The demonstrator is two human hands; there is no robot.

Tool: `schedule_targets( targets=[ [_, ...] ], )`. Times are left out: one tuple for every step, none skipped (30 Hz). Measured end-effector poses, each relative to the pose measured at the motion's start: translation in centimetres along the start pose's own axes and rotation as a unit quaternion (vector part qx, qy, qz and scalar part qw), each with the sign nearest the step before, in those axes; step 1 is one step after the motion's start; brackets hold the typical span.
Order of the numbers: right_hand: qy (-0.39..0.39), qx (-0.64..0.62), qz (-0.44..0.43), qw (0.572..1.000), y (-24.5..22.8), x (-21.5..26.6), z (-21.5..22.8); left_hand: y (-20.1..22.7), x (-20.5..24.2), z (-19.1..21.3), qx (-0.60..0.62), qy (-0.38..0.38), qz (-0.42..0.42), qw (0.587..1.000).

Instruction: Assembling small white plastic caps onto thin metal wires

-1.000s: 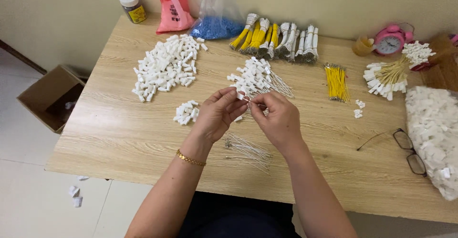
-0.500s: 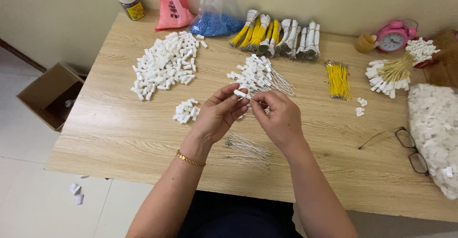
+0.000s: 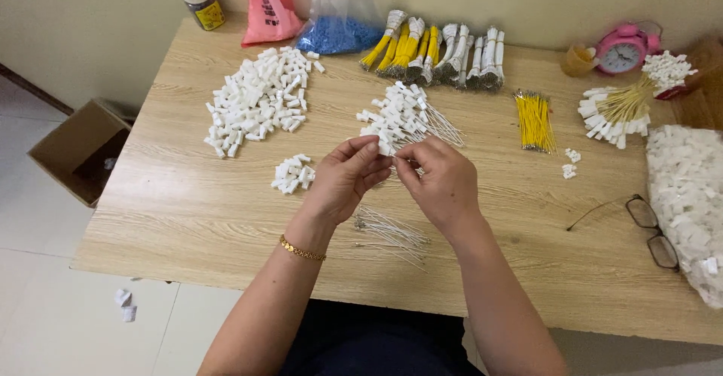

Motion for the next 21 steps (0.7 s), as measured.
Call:
schedule_targets(
  targets=[
    [0.0, 0.0, -0.001, 1.0, 0.2, 0.1, -0.1, -0.1, 0.0, -0.1, 0.0, 0.0, 0.0, 1.0],
    [0.003, 0.006, 0.0, 1.0, 0.3, 0.2, -0.1, -0.2, 0.0, 0.0, -0.007, 0.01, 0.0, 1.0],
    [0.006, 0.013, 0.0, 1.0, 0.5, 0.3, -0.1, -0.2, 0.0, 0.1, -0.015, 0.019, 0.0, 1.0],
    [0.006, 0.013, -0.001, 1.0, 0.5, 0.1, -0.1, -0.1, 0.1, 0.0, -0.015, 0.019, 0.001, 1.0],
    [-0.001, -0.014, -0.007, 1.0, 0.5, 0.1, -0.2, 0.1, 0.3, 0.0, -0.022, 0.021, 0.0, 1.0],
    [-0.008, -0.041, -0.011, 0.999, 0.4, 0.0, -0.3, 0.2, 0.4, -0.1, -0.028, 0.023, 0.0, 0.999],
    [-0.007, -0.041, -0.012, 0.999, 0.4, 0.0, -0.3, 0.4, 0.5, -0.2, -0.029, 0.022, 0.0, 0.999],
    [-0.014, -0.066, -0.031, 0.997, 0.6, 0.0, -0.4, 0.6, 0.5, -0.2, -0.021, 0.027, 0.0, 0.999],
    [-0.02, -0.092, -0.05, 0.994, 0.8, 0.0, -0.5, 0.9, 0.6, -0.2, -0.014, 0.031, 0.0, 0.999],
    [-0.02, -0.092, -0.05, 0.994, 1.0, 0.1, -0.6, 0.9, 0.7, -0.4, -0.014, 0.032, 0.0, 0.999],
    [-0.022, -0.089, -0.061, 0.994, 1.4, 0.2, -0.7, 1.0, 0.8, -0.6, -0.015, 0.029, 0.001, 0.999],
    [-0.023, -0.086, -0.073, 0.993, 1.8, 0.3, -0.8, 1.0, 0.9, -0.7, -0.015, 0.027, 0.002, 1.0],
    [-0.024, -0.087, -0.073, 0.993, 1.9, 0.4, -1.1, 0.9, 0.9, -0.7, -0.015, 0.028, 0.002, 0.999],
    [-0.017, -0.081, -0.072, 0.994, 2.1, 0.5, -1.1, 0.7, 0.8, -0.8, -0.016, 0.027, 0.003, 0.999],
    [-0.011, -0.076, -0.071, 0.995, 2.2, 0.6, -1.1, 0.5, 0.8, -0.9, -0.018, 0.026, 0.003, 1.0],
    [-0.012, -0.076, -0.072, 0.994, 2.2, 0.6, -1.1, 0.3, 0.7, -0.8, -0.018, 0.026, 0.004, 0.999],
    [-0.015, -0.077, -0.073, 0.994, 2.1, 0.7, -1.2, 0.1, 0.6, -0.7, -0.015, 0.027, 0.009, 0.999],
    [-0.017, -0.078, -0.073, 0.994, 2.1, 0.7, -1.3, 0.0, 0.4, -0.6, -0.012, 0.028, 0.013, 0.999],
    [-0.017, -0.078, -0.074, 0.994, 2.4, 0.8, -1.7, -0.1, 0.3, -0.3, -0.013, 0.028, 0.014, 0.999],
    [-0.016, -0.079, -0.063, 0.995, 2.5, 1.0, -1.9, -0.3, 0.2, -0.1, -0.015, 0.027, 0.015, 0.999],
    [-0.015, -0.079, -0.052, 0.995, 2.7, 1.2, -2.1, -0.5, 0.1, 0.1, -0.018, 0.027, 0.017, 0.999]
  ],
)
Point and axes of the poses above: each hand's wrist, its own x-axis away from the middle knuckle, its own z-axis out of the back of the hand, y = z × x, the point moved 9 cm from there along -x, towards the middle knuckle, and after that the axes turned 14 degrees about y, right-handed, at the moved point
